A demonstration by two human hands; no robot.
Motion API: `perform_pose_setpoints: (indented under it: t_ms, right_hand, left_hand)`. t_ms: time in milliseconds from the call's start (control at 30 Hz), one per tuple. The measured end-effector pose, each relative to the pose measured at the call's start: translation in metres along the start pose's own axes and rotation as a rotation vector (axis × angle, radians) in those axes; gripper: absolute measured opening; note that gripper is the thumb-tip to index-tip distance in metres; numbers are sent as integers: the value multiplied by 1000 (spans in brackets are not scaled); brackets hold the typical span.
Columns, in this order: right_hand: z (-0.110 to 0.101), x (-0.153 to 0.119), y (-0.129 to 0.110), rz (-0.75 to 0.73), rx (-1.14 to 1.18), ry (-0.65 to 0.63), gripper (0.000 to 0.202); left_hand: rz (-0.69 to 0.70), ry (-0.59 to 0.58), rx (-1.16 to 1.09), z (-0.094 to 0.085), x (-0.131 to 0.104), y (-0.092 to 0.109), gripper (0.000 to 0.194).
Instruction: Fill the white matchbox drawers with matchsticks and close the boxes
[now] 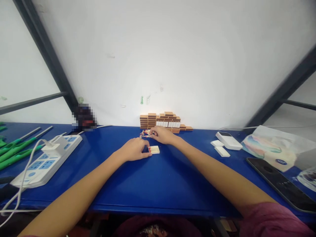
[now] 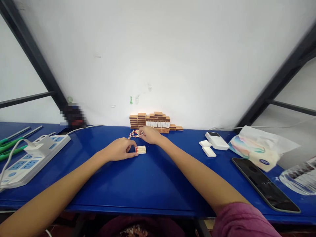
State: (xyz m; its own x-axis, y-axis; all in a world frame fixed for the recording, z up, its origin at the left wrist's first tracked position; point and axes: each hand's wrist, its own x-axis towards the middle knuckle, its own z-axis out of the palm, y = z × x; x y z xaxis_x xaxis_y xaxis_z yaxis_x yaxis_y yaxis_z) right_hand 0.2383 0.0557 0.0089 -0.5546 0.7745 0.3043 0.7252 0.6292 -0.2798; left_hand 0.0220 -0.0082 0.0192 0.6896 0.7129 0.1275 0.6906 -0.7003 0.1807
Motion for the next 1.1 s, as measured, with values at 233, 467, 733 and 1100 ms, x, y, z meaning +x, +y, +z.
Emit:
perform_pose_setpoints:
  t_ms: [233, 467, 733, 1100]
  right_hand:
    - [13, 14, -3, 69, -107, -49, 11]
    - [10, 7, 0, 40, -107, -33, 10]
    - [-15, -8, 2, 32, 36, -75, 10]
    - [-38, -54, -12, -10, 188, -242, 11]
  left_hand:
    - [9, -10, 14, 2, 1, -3, 29]
    - [14, -14, 45, 3, 0, -3, 30]
    - [8, -14, 20, 2, 0, -5, 29]
    - [-30, -9, 51, 3, 2, -6, 33]
